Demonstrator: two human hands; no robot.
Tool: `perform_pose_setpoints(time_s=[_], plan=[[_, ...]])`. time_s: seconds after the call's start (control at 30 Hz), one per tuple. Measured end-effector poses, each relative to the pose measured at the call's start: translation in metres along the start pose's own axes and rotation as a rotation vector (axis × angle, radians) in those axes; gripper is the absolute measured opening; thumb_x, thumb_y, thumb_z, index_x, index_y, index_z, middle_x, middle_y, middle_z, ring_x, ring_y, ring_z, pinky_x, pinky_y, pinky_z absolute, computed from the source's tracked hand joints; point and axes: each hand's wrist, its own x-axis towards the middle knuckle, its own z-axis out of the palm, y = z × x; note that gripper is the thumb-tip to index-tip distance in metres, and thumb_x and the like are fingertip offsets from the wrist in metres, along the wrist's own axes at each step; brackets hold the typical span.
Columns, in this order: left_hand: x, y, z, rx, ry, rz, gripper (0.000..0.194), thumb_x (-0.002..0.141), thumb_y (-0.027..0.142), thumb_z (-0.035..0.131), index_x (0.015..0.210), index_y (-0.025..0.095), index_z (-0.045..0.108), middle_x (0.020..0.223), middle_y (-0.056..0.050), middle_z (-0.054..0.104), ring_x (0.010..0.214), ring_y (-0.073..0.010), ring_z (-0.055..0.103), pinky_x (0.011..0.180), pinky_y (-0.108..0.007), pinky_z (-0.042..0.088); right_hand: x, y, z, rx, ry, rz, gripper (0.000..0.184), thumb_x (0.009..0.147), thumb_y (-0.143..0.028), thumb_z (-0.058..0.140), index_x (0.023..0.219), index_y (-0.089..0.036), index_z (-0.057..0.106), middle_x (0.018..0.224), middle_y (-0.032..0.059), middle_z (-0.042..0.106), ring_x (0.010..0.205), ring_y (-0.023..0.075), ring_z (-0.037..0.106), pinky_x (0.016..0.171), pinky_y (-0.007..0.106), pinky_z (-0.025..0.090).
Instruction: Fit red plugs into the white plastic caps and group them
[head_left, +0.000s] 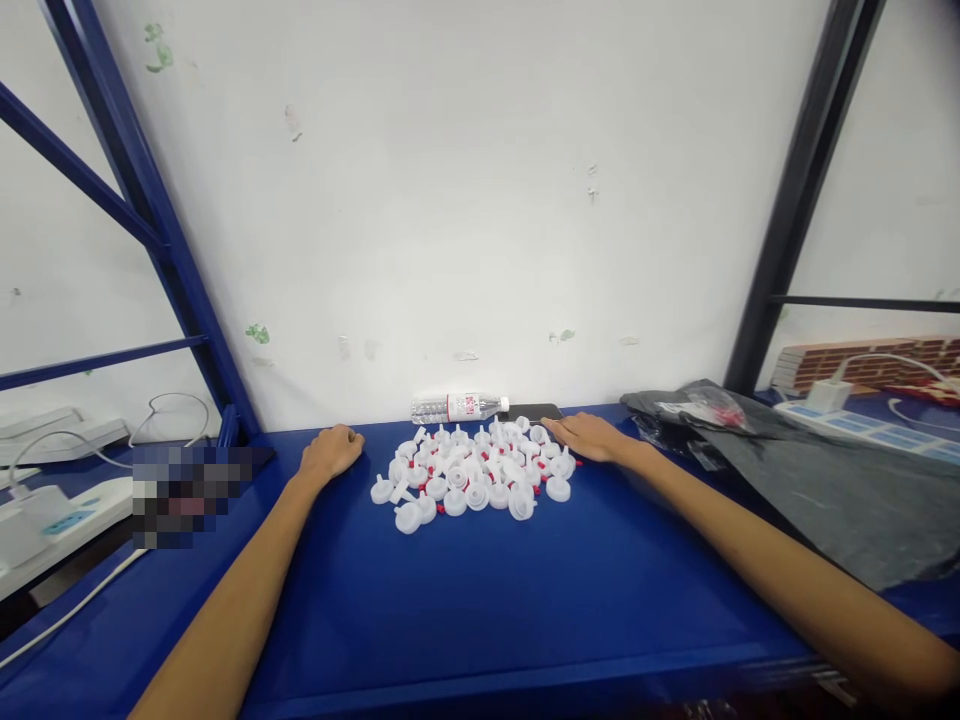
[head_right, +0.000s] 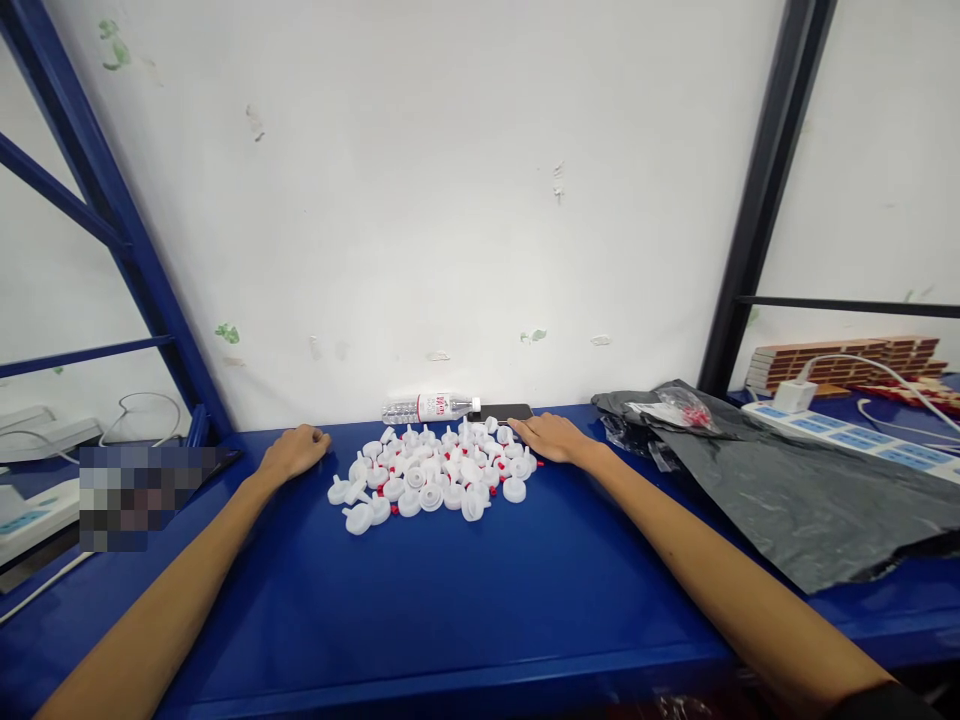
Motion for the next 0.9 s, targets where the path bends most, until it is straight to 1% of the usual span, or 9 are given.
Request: perform_pose_setpoints(time_s=[0.23,0.37,0.47,0.57,0.77,0.9], plan=[[0.009,-0.011,0.001,-0.128,0.026,-0.001,0.033,0.099,0.036,0.066,0.126,0.018,0.064,0.125,-0.009,0.067,0.104,-0.0238,0.069,0.087,-0.044,0.060,0.001,0.002,0.002,-0.002,-0.001,-0.010,0.082,0.103,-0.069,0.007,0.086,-0.019,0.071,0.098,0.0149,0.076,0.090,0.0296,0.071,0.074,0.033,0.045],[0.016,-0.025,-0.008,-0.185,0.057,-0.013,0.032,0.099,0.037,0.066,0.125,0.018,0.065,0.125,-0.008,0.068,0.103,-0.0238,0.070,0.086,-0.043,0.060,0.003,0.004,0.004,-0.001,-0.003,-0.009,0.082,0.103,-0.069,0.008,0.083,-0.020,0.070,0.095,0.0148,0.076,0.090,0.0311,0.071,0.074,0.034,0.045],[0.018,-0.036,-0.016,-0.192,0.091,-0.048,0.032,0.099,0.037,0.066,0.124,0.018,0.066,0.124,-0.008,0.068,0.104,-0.0247,0.069,0.087,-0.043,0.060,0.004,0.006,0.006,0.006,-0.004,-0.011,0.081,0.102,-0.070,0.008,0.082,-0.020,0.069,0.094,0.0147,0.075,0.090,0.0309,0.071,0.074,0.034,0.045],[0.017,-0.042,-0.020,-0.177,0.121,-0.092,0.033,0.099,0.037,0.067,0.125,0.017,0.065,0.125,-0.008,0.068,0.105,-0.0252,0.069,0.088,-0.044,0.060,0.004,0.007,0.006,0.013,-0.002,-0.019,0.080,0.103,-0.070,0.008,0.082,-0.020,0.068,0.095,0.0144,0.075,0.089,0.0300,0.070,0.075,0.034,0.045],[0.009,-0.044,-0.011,-0.114,0.176,-0.184,0.035,0.099,0.037,0.066,0.128,0.018,0.063,0.128,-0.010,0.066,0.109,-0.0258,0.068,0.091,-0.047,0.058,0.004,0.006,0.005,0.013,-0.007,-0.017,0.079,0.103,-0.068,0.009,0.083,-0.020,0.069,0.095,0.0148,0.075,0.090,0.0302,0.071,0.075,0.034,0.045],[0.001,-0.052,-0.005,-0.091,0.203,-0.216,0.035,0.099,0.037,0.066,0.128,0.017,0.063,0.128,-0.010,0.066,0.110,-0.0261,0.068,0.091,-0.048,0.058,0.003,0.004,0.005,0.012,-0.006,-0.013,0.079,0.103,-0.068,0.009,0.084,-0.020,0.069,0.096,0.0146,0.075,0.090,0.0305,0.071,0.074,0.034,0.045]])
